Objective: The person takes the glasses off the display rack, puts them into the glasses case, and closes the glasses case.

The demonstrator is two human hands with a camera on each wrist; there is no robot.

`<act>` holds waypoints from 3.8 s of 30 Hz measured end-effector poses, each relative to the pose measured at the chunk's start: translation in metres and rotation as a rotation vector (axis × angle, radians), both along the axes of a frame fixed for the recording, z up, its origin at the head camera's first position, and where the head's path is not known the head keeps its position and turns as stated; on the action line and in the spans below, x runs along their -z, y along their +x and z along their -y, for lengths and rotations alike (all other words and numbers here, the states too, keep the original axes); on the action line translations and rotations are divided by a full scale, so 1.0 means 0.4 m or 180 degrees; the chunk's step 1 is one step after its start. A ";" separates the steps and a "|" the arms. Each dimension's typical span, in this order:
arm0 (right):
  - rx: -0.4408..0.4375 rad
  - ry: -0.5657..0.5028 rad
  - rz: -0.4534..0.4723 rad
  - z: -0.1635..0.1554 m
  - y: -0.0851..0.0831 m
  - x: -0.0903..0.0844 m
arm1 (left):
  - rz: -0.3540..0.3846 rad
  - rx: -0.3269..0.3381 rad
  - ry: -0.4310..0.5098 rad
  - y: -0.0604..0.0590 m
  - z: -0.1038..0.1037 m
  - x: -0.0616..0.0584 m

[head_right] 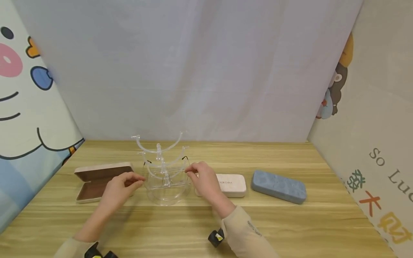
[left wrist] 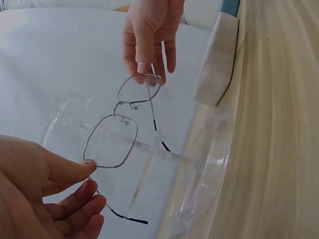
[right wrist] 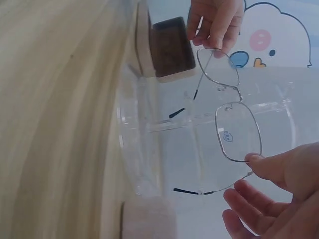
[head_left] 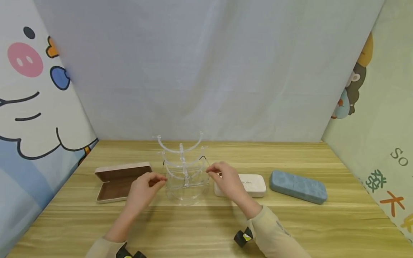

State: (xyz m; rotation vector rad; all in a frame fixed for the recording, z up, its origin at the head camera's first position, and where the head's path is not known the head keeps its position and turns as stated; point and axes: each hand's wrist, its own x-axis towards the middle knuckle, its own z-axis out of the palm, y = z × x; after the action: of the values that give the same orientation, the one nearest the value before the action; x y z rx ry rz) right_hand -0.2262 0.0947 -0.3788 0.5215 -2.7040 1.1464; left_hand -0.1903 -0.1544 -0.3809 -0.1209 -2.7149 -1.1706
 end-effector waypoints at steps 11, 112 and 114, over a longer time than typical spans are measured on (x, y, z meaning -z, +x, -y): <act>0.0034 -0.0490 0.0075 -0.027 0.034 -0.046 | -0.0183 0.0148 0.0024 0.038 -0.004 -0.065; -0.0505 -0.2930 0.0289 -0.012 0.136 -0.147 | -0.0538 0.0133 0.2311 0.105 -0.040 -0.155; -0.0552 -0.2982 0.0382 0.004 0.139 -0.136 | -0.0541 0.0092 0.2321 0.105 -0.026 -0.146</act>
State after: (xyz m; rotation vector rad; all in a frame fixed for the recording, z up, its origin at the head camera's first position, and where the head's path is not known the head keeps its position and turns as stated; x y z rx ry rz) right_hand -0.1705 0.0930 -0.3244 0.5197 -1.8681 2.3050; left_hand -0.1483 -0.1438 -0.3224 -0.1451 -1.9945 -1.9608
